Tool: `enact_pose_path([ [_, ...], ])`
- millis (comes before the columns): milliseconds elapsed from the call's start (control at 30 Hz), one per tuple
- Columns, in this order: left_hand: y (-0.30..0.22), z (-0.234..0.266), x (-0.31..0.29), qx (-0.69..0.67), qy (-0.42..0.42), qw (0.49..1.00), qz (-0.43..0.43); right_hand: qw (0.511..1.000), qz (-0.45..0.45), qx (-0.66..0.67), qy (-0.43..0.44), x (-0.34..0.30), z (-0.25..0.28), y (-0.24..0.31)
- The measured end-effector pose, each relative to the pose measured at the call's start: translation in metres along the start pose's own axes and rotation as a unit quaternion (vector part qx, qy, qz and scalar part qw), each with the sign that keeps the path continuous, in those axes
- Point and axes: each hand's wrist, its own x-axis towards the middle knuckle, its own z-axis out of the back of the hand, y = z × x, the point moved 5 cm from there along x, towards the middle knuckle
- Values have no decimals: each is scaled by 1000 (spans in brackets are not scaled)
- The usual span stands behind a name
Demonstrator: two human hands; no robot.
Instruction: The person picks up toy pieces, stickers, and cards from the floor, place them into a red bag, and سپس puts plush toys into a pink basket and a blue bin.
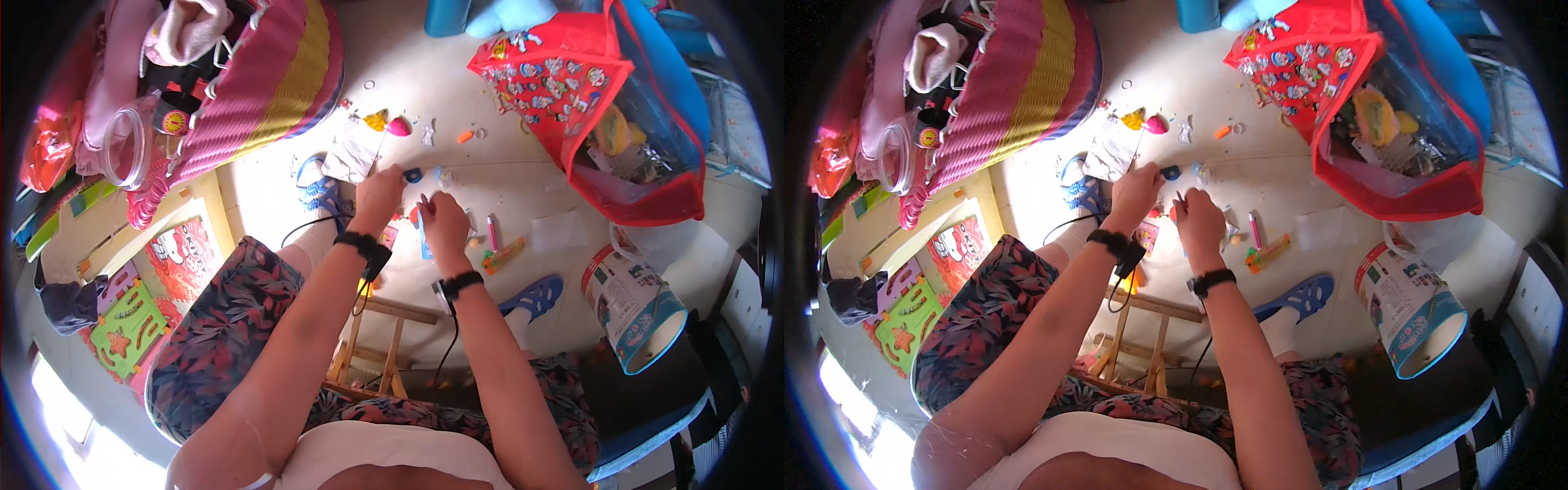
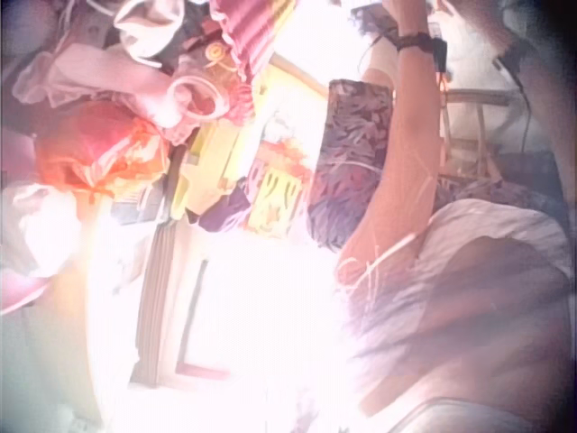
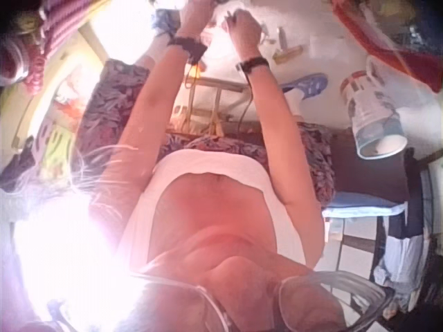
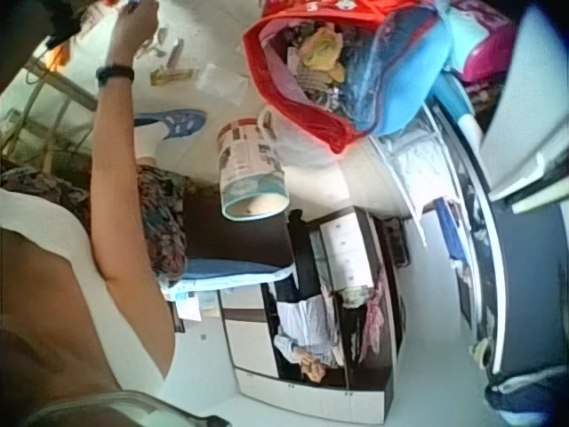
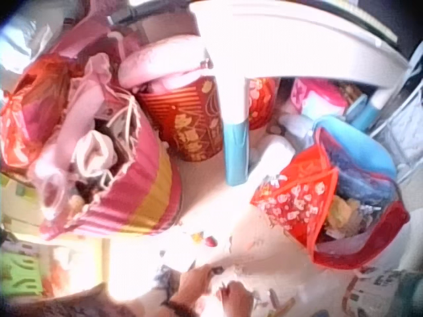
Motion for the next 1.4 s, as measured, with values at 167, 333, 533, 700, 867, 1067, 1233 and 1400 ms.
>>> enact_pose_path([
  [167, -12, -2, -16, -69, -53, 996, 0, 981, -86, 165, -63, -21, 69, -20],
  [333, 4, -22, 4, 65, -17, 998, -22, 880, -149, 445, -74, -24, 78, -36],
  [533, -36, 11, -28, -326, -2, 945, 0, 806, -192, 557, 61, -18, 119, -26],
  [700, -126, 84, -44, -458, 83, 879, -101, 721, -123, 674, 102, -2, 161, 38],
  [867, -167, 164, -61, -420, -25, 888, -188, 833, -21, 551, -38, 7, 233, 75],
  [1067, -160, 224, -63, -625, -104, 772, -51, 845, 149, 487, -163, 53, 384, 186],
  [1233, -166, 237, -48, -693, -50, 720, 2, 849, 199, 389, -297, 140, 473, 217],
  [1400, -72, 234, -15, -598, -145, 787, -48, 838, 191, 417, -297, 117, 443, 195],
])
